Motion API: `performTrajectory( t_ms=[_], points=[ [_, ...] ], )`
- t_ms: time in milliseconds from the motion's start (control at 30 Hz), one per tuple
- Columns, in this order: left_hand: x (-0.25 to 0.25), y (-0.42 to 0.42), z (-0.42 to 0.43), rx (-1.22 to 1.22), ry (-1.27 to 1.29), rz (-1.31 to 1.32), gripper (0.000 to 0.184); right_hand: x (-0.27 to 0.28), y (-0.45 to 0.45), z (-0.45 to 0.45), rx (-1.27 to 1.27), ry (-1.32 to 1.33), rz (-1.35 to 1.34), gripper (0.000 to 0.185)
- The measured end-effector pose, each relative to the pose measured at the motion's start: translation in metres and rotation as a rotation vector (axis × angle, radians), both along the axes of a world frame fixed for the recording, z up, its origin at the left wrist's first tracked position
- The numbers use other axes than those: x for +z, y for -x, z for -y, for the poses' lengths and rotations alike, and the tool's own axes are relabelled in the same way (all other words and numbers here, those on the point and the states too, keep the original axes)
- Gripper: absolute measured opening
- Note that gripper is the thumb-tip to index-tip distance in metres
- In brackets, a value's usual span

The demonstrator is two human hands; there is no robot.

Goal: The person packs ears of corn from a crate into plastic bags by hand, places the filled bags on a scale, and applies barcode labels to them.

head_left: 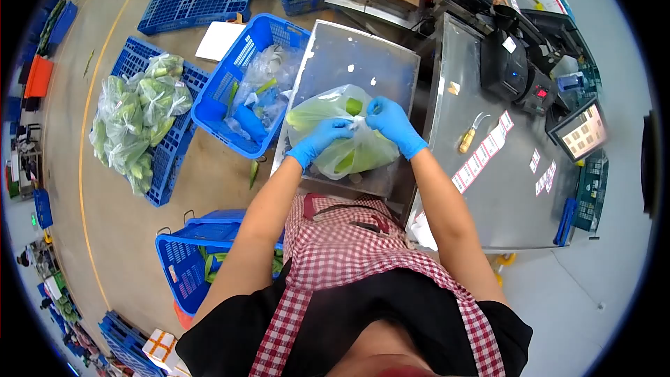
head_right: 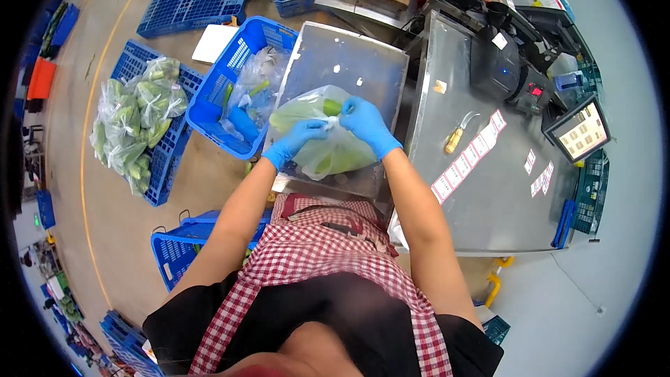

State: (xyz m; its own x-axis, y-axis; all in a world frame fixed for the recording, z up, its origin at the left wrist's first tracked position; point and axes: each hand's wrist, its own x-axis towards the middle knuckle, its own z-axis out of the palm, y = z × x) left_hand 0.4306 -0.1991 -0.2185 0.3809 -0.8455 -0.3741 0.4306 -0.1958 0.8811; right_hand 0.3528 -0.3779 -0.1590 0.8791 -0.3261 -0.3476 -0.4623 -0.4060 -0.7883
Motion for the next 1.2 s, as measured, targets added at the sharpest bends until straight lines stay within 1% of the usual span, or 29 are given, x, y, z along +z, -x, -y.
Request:
performTrajectory(
  t_ms=[33, 67, 100, 133, 167, 200, 233, 267, 300, 367, 400, 433, 500, 533, 633, 667, 733, 800, 833, 867, 900, 933, 967, 1000, 1033, 1067, 1100, 1133, 1200],
  points=[
    [0.010, -0.002, -0.002, 0.023, -0.033, -0.016, 0.025, -0.011, 0.001, 0.003, -0.043, 0.054, 0.017, 0.020],
    [-0.006, -0.006, -0.007, 0.087, -0.055, -0.152, 0.021, -0.021, 0.004, 0.004, -0.091, 0.107, 0.032, 0.021],
    [-0.038, -0.008, -0.016, 0.147, -0.078, -0.293, 0.017, -0.034, 0.013, 0.005, -0.142, 0.160, 0.041, 0.023],
    [-0.063, -0.010, -0.023, 0.206, -0.099, -0.431, 0.014, -0.059, 0.026, 0.010, -0.122, 0.267, -0.015, 0.022],
    [-0.077, -0.006, -0.027, 0.270, -0.094, -0.482, 0.013, -0.092, 0.040, 0.020, -0.100, 0.380, -0.064, 0.022],
    [-0.087, 0.000, -0.033, 0.333, -0.086, -0.528, 0.014, -0.107, 0.045, 0.026, -0.080, 0.495, -0.108, 0.021],
    [-0.092, 0.006, -0.037, 0.394, -0.087, -0.579, 0.016, -0.108, 0.048, 0.019, -0.128, 0.500, -0.245, 0.020],
    [-0.088, 0.016, -0.032, 0.597, -0.068, -0.646, 0.021, -0.106, 0.050, 0.018, -0.195, 0.401, -0.271, 0.021],
    [-0.081, 0.019, -0.029, 0.631, -0.003, -0.692, 0.023, -0.099, 0.049, 0.016, -0.263, 0.300, -0.296, 0.021],
    [-0.063, 0.019, -0.021, 0.702, 0.144, -0.785, 0.025, -0.093, 0.046, 0.038, -0.376, -0.501, -0.181, 0.025],
    [-0.043, 0.017, -0.019, 0.465, 0.073, -0.782, 0.025, -0.084, 0.041, 0.033, -0.395, -0.735, -0.090, 0.024],
    [-0.023, 0.015, -0.018, 0.214, 0.024, -0.747, 0.030, -0.080, 0.039, 0.027, -0.489, -0.928, -0.046, 0.022],
    [0.016, 0.005, -0.012, -0.235, -0.226, -0.436, 0.037, -0.072, 0.032, 0.009, -0.662, -1.319, 0.057, 0.018],
    [0.010, -0.003, -0.014, -0.385, -0.236, -0.316, 0.040, -0.067, 0.030, -0.002, -0.868, -1.362, 0.102, 0.013],
    [-0.070, -0.004, -0.024, 0.040, 0.090, -0.428, 0.031, -0.108, 0.053, 0.014, -0.882, -1.551, 0.011, 0.017],
    [-0.090, 0.001, -0.029, 0.153, 0.059, -0.558, 0.028, -0.111, 0.053, 0.011, -1.009, -1.429, -0.086, 0.020],
    [-0.127, 0.011, -0.042, 0.387, -0.001, -0.809, 0.021, -0.115, 0.057, 0.009, -1.158, -1.377, -0.153, 0.019],
    [-0.146, 0.019, -0.053, 0.638, -0.059, -1.048, 0.015, -0.119, 0.064, 0.005, -1.277, -1.264, -0.251, 0.019],
    [-0.150, 0.015, -0.051, 0.761, -0.082, -1.158, 0.012, -0.121, 0.067, 0.003, -1.323, -1.306, -0.180, 0.019],
    [-0.114, 0.013, -0.040, 0.799, -0.137, -1.073, 0.023, -0.144, 0.077, 0.018, -1.065, -1.432, -0.056, 0.014],
    [-0.080, 0.010, -0.033, 0.675, -0.066, -0.987, 0.028, -0.173, 0.089, 0.032, -0.807, -1.535, 0.067, 0.012],
    [-0.049, 0.007, -0.026, 0.549, 0.001, -0.905, 0.033, -0.127, 0.078, 0.024, -0.787, -1.425, 0.099, 0.011],
    [-0.026, 0.010, -0.019, 0.420, 0.062, -0.830, 0.039, -0.063, 0.062, 0.010, -0.774, -1.314, 0.123, 0.016],
    [-0.011, 0.015, -0.010, 0.333, 0.105, -0.684, 0.052, -0.052, 0.057, 0.008, -0.605, -1.281, 0.137, 0.030],
    [-0.017, 0.020, -0.002, 0.231, 0.032, -0.489, 0.052, -0.054, 0.053, 0.003, -0.474, -1.232, 0.027, 0.031],
    [-0.026, 0.024, 0.008, 0.125, -0.031, -0.287, 0.052, -0.053, 0.047, -0.005, -0.221, -0.984, 0.052, 0.031],
    [-0.032, 0.028, 0.019, 0.013, -0.086, -0.083, 0.053, -0.046, 0.040, -0.013, -0.325, -0.940, -0.007, 0.028],
    [-0.035, 0.028, 0.023, -0.019, -0.157, -0.081, 0.057, -0.071, 0.040, -0.013, -0.197, -0.770, 0.099, 0.027],
    [-0.046, 0.025, 0.018, -0.064, -0.080, 0.080, 0.057, -0.081, 0.038, -0.012, -0.046, -0.465, 0.188, 0.027]
  ],
)
